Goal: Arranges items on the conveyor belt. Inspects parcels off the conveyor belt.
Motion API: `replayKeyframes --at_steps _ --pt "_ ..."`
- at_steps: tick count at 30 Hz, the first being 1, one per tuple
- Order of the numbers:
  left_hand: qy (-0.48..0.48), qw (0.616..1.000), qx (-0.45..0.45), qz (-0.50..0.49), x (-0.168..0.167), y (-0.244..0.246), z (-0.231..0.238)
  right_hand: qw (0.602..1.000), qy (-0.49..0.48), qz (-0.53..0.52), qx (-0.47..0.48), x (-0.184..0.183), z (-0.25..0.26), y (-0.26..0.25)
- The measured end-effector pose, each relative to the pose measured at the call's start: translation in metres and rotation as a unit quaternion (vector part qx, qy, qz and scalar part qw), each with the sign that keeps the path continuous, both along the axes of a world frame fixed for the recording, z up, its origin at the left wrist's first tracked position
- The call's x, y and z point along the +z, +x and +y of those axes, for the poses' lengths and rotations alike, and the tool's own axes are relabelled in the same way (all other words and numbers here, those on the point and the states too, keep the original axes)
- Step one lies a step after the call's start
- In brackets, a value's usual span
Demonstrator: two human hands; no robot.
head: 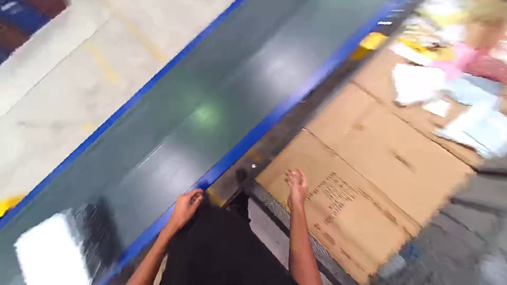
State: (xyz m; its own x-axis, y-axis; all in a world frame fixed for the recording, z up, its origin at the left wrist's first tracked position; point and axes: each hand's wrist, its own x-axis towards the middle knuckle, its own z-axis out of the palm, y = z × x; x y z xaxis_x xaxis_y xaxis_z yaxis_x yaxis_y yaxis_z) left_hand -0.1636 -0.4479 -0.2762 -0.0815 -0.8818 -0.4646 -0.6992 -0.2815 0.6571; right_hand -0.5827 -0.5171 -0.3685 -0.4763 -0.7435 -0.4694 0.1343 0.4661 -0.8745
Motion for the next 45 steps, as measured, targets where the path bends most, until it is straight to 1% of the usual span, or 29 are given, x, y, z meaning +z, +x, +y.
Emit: replayKeyframes --at_steps 2,4,6,8,10,11,12,13,15,16,17,18,20,21,22,24,27,29,31,32,34,35,37,39,40,42,43,44,45 --pt "-0.020 0.994 0.097 -0.047 0.025 0.041 0.036 0.994 -0.049 0.075 0.056 0.015 0.002 0.045" --pt "-0.076 0.971 0.204 -0.099 0.041 0.075 0.061 0.980 -0.090 0.091 0.149 0.030 -0.008 0.088" --pt "-0.154 0.923 0.302 -0.180 0.053 0.111 0.084 0.955 -0.098 0.057 0.273 0.043 -0.022 0.135" --pt "-0.220 0.854 0.386 -0.270 0.064 0.156 0.109 0.914 -0.075 0.017 0.397 0.058 -0.035 0.192" --pt "-0.224 0.798 0.452 -0.331 0.077 0.218 0.145 0.859 -0.058 0.005 0.508 0.069 -0.036 0.261" --pt "-0.205 0.778 0.485 -0.343 0.081 0.250 0.167 0.828 -0.059 0.013 0.558 0.074 -0.033 0.297" --pt "-0.164 0.770 0.520 -0.331 0.081 0.280 0.190 0.796 -0.070 0.034 0.600 0.076 -0.027 0.334" --pt "-0.116 0.774 0.549 -0.293 0.077 0.307 0.209 0.764 -0.091 0.074 0.634 0.078 -0.019 0.372" --pt "-0.041 0.820 0.543 -0.173 0.055 0.346 0.231 0.708 -0.130 0.157 0.677 0.078 0.006 0.440" --pt "-0.023 0.847 0.522 -0.099 0.041 0.351 0.230 0.696 -0.135 0.179 0.682 0.079 0.020 0.468" --pt "-0.018 0.860 0.510 -0.019 0.030 0.343 0.224 0.706 -0.138 0.180 0.671 0.078 0.037 0.489" --pt "-0.023 0.856 0.513 0.051 0.023 0.327 0.211 0.742 -0.141 0.155 0.637 0.078 0.051 0.506" --pt "-0.056 0.829 0.534 0.158 0.025 0.285 0.183 0.829 -0.135 0.070 0.538 0.076 0.062 0.517" --pt "-0.070 0.822 0.529 0.199 0.029 0.264 0.173 0.848 -0.124 0.045 0.513 0.078 0.058 0.507" --pt "-0.073 0.818 0.524 0.228 0.032 0.247 0.168 0.855 -0.105 0.022 0.508 0.085 0.054 0.491" --pt "-0.049 0.817 0.517 0.250 0.033 0.224 0.152 0.854 -0.082 -0.035 0.512 0.102 0.042 0.449" --pt "-0.039 0.861 0.437 0.257 0.050 0.186 0.112 0.861 -0.086 -0.103 0.490 0.104 0.031 0.367" --pt "-0.020 0.901 0.366 0.233 0.064 0.153 0.070 0.883 -0.059 -0.147 0.441 0.103 0.026 0.302" --pt "0.000 0.939 0.259 0.227 0.074 0.113 0.018 0.926 -0.067 -0.166 0.334 0.098 0.028 0.234" --pt "-0.001 0.949 0.192 0.252 0.076 0.092 -0.009 0.948 -0.080 -0.164 0.263 0.096 0.031 0.203" --pt "-0.017 0.941 0.051 0.335 0.079 0.043 -0.063 0.976 -0.116 -0.140 0.119 0.095 0.030 0.142" --pt "-0.025 0.933 -0.011 0.359 0.086 0.014 -0.087 0.981 -0.133 -0.130 0.058 0.100 0.025 0.110" --pt "-0.061 0.930 -0.089 0.351 0.101 -0.042 -0.116 0.978 -0.179 -0.103 -0.041 0.119 0.001 0.036" --pt "-0.087 0.939 -0.124 0.308 0.103 -0.078 -0.124 0.969 -0.216 -0.059 -0.102 0.138 -0.042 -0.058" --pt "-0.084 0.946 -0.130 0.284 0.093 -0.086 -0.122 0.969 -0.221 -0.038 -0.108 0.147 -0.067 -0.112" --pt "-0.056 0.965 -0.120 0.228 0.062 -0.083 -0.105 0.966 -0.202 -0.011 -0.162 0.161 -0.127 -0.213" --pt "-0.046 0.972 -0.106 0.204 0.046 -0.075 -0.092 0.968 -0.181 0.006 -0.175 0.169 -0.146 -0.252" --pt "-0.040 0.977 -0.087 0.192 0.033 -0.065 -0.078 0.968 -0.165 0.031 -0.185 0.179 -0.161 -0.279" --pt "-0.031 0.979 -0.060 0.191 0.023 -0.052 -0.062 0.969 -0.158 0.048 -0.186 0.184 -0.171 -0.290"
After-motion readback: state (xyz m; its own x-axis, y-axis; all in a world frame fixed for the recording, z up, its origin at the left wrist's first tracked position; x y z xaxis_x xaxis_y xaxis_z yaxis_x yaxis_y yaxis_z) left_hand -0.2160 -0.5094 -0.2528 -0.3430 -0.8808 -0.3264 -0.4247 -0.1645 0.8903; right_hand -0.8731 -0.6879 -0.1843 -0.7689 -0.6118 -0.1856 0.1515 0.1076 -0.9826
